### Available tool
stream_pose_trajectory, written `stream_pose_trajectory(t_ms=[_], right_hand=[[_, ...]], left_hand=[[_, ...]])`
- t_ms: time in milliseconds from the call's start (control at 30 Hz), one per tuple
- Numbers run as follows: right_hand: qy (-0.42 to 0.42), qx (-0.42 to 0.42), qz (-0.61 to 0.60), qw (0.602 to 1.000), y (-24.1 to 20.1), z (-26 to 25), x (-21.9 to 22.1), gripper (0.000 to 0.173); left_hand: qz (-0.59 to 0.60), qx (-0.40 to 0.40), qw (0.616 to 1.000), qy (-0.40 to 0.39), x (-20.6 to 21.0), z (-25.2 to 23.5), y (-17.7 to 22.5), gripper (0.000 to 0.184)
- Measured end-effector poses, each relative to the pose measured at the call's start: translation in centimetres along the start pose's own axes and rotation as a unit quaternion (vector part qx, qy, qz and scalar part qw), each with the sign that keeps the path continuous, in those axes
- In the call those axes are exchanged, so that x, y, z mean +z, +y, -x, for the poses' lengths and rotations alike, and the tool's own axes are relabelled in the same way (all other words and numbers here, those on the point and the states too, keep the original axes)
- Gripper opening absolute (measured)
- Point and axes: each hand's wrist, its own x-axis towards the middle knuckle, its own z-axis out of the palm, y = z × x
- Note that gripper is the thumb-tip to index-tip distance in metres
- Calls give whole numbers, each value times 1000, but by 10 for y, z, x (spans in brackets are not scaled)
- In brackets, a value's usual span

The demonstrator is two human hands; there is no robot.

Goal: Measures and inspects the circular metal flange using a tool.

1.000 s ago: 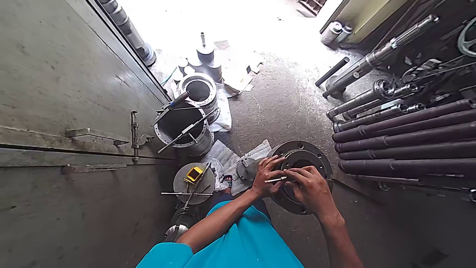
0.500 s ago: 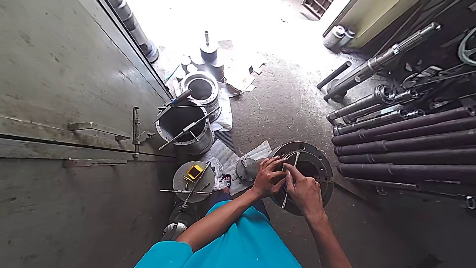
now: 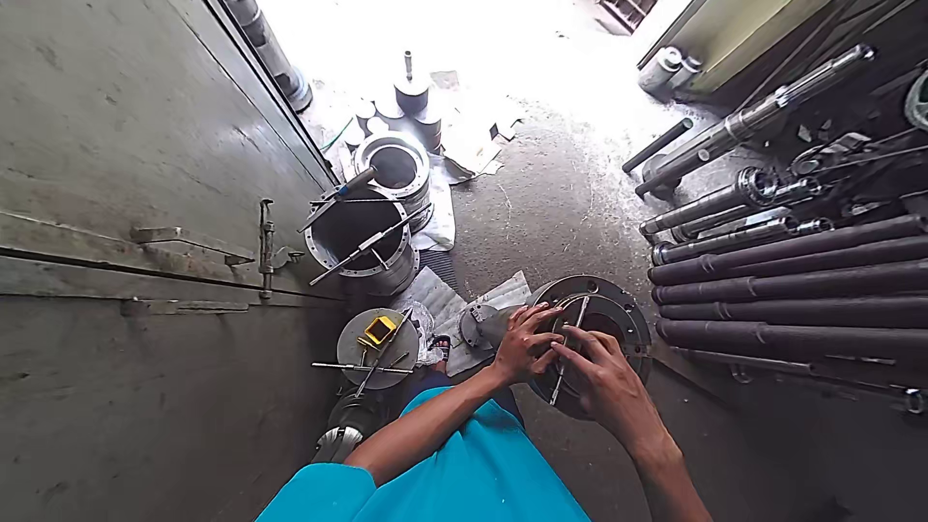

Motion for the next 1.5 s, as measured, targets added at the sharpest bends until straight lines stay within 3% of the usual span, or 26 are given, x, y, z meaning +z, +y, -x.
stream_pose_trajectory(t_ms=[167,367,500,567,700,833,1000,1100,1167,1267,1300,1400,1500], right_hand=[[18,-32,23,999,13,-5,13,36],[11,28,85,996,3,-15,7,40],[2,113,143,983,-10,-26,7,47],[-44,189,154,969,-19,-35,4,53],[-181,356,88,913,-28,-57,-5,65],[-194,404,-5,894,-23,-61,-5,65],[-116,335,-20,935,-14,-52,-22,50],[12,181,-41,983,8,-58,-23,38],[28,59,-88,994,24,-76,-14,34],[0,-49,-134,990,36,-101,11,30],[-4,-56,-144,988,41,-104,19,31],[20,-47,-176,983,61,-98,34,31],[81,-14,-151,985,79,-74,37,34]], left_hand=[[-2,-4,1000,5,-1,0,1,32],[4,-2,1000,-13,-2,0,-1,25],[6,-9,1000,1,1,1,-1,22],[1,-7,1000,7,1,2,-1,25],[-7,-5,1000,24,5,1,0,34],[-10,-4,1000,15,0,0,5,32],[-57,11,998,-30,-35,-4,19,39],[-106,-25,994,-16,-52,6,48,32],[-124,-81,982,-120,-51,9,78,40],[-85,-188,924,-322,-41,-3,111,61],[-64,-219,916,-330,-36,-4,113,62],[-17,-257,934,-246,-29,3,103,51],[-10,-272,937,-218,-49,9,100,39]])
